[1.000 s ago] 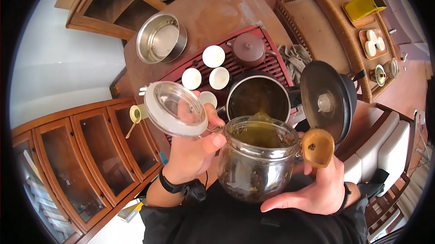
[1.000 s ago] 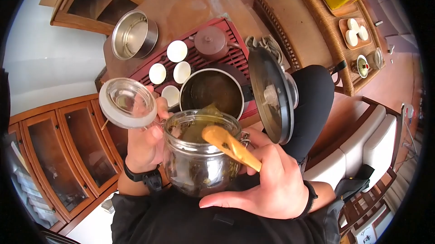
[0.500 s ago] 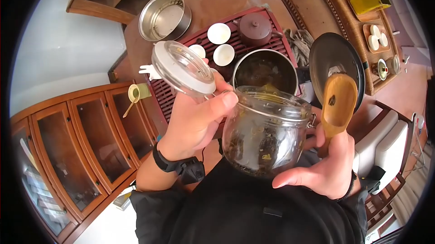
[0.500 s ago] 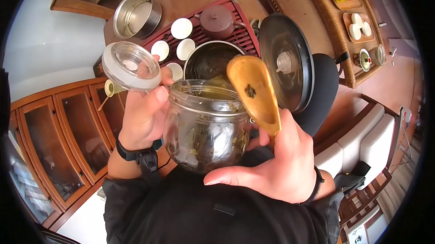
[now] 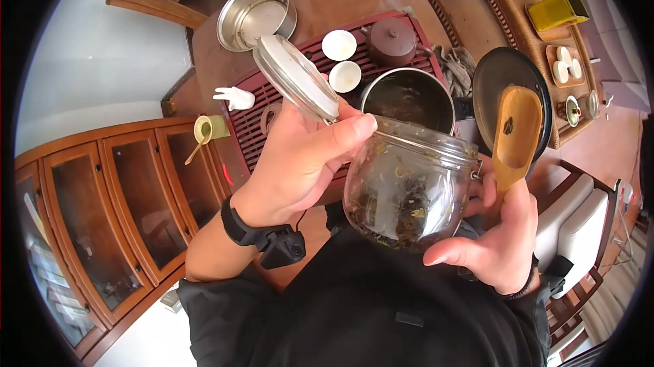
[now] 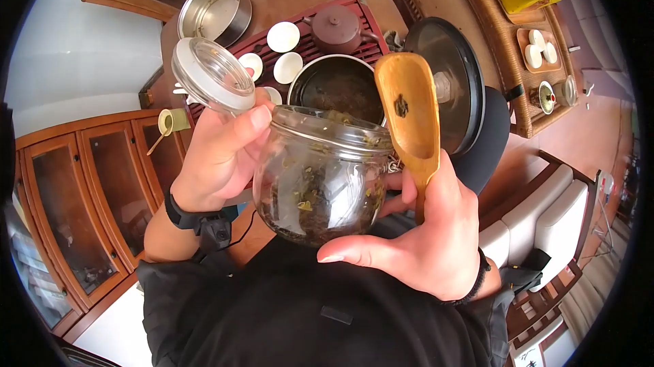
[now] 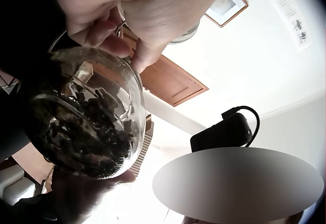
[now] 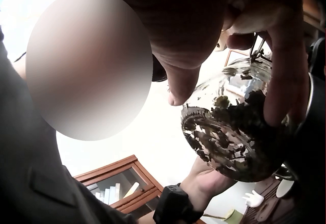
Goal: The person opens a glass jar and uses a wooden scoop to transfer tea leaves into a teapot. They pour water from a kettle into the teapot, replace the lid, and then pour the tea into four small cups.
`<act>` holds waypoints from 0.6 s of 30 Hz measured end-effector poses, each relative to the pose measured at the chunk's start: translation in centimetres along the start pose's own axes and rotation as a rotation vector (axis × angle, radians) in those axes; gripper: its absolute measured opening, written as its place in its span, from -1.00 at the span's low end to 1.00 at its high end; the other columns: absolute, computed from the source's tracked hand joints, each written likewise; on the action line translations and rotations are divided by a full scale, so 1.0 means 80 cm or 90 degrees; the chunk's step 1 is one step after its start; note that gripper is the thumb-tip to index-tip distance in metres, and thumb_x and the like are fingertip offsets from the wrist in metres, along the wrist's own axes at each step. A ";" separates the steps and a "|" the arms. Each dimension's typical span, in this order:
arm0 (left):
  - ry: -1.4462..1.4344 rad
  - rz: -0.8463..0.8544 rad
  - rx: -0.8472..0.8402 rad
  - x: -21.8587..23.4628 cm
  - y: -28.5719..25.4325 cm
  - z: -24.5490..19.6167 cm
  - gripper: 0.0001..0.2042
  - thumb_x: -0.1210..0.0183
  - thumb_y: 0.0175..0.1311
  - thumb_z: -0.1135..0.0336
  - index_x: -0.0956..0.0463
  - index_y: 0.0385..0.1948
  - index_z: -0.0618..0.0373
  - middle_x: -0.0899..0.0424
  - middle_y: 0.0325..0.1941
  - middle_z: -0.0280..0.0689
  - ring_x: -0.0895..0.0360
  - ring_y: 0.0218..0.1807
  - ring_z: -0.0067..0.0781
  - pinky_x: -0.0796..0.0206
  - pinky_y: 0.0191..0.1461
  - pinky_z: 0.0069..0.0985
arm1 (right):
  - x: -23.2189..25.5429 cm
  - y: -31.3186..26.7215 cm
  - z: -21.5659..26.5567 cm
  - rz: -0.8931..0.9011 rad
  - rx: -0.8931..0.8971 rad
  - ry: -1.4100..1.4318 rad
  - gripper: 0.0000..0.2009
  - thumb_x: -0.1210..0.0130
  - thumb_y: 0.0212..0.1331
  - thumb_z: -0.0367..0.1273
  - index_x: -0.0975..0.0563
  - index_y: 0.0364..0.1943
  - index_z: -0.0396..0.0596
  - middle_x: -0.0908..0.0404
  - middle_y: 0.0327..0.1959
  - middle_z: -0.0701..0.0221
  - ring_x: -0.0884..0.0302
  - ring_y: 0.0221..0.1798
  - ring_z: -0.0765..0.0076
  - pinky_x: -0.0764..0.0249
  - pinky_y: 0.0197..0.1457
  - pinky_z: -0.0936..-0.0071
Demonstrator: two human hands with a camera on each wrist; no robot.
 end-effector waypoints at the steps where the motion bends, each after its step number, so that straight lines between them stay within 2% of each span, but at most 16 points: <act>1: 0.001 -0.004 0.014 0.001 0.001 -0.001 -0.66 -0.33 0.29 0.50 -0.35 -0.02 0.11 -0.65 -0.17 -0.31 -0.63 -0.18 -0.50 -0.51 -0.16 -0.47 | 0.000 0.001 0.001 0.001 -0.010 0.005 0.24 -0.66 -0.52 0.12 -0.34 0.37 -0.29 -0.55 -0.27 0.37 -0.66 -0.27 0.44 -0.67 -0.28 0.47; 6: 0.009 0.018 0.052 0.004 0.006 -0.008 -0.64 -0.31 0.30 0.52 -0.32 0.00 0.08 -0.64 -0.18 -0.32 -0.64 -0.17 -0.50 -0.51 -0.17 -0.46 | 0.001 0.003 0.003 0.010 -0.043 0.029 0.23 -0.67 -0.49 0.10 -0.33 0.38 -0.28 -0.50 -0.32 0.40 -0.66 -0.25 0.45 -0.68 -0.25 0.46; 9: 0.016 -0.016 0.063 -0.003 0.004 -0.014 -0.64 -0.31 0.30 0.52 -0.33 0.00 0.07 -0.64 -0.19 -0.33 -0.62 -0.20 -0.53 -0.48 -0.19 -0.48 | -0.002 0.002 0.001 0.006 -0.045 0.055 0.22 -0.67 -0.48 0.10 -0.33 0.37 -0.27 -0.50 -0.32 0.40 -0.67 -0.23 0.45 -0.69 -0.23 0.45; 18: 0.042 0.019 0.051 -0.009 0.008 -0.020 -0.82 -0.31 0.33 0.49 -0.48 -0.14 0.13 -0.64 -0.27 -0.37 -0.60 -0.28 -0.58 -0.44 -0.24 -0.52 | -0.001 0.005 0.004 0.007 -0.064 0.084 0.19 -0.67 -0.44 0.08 -0.33 0.36 -0.30 -0.60 -0.21 0.32 -0.69 -0.22 0.42 -0.71 -0.19 0.41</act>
Point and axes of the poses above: each hand's wrist, its own y-axis towards the middle knuckle, its own x-axis out of the back of the hand, z = x × y, the point moved 1 cm from there along y, towards the middle knuckle
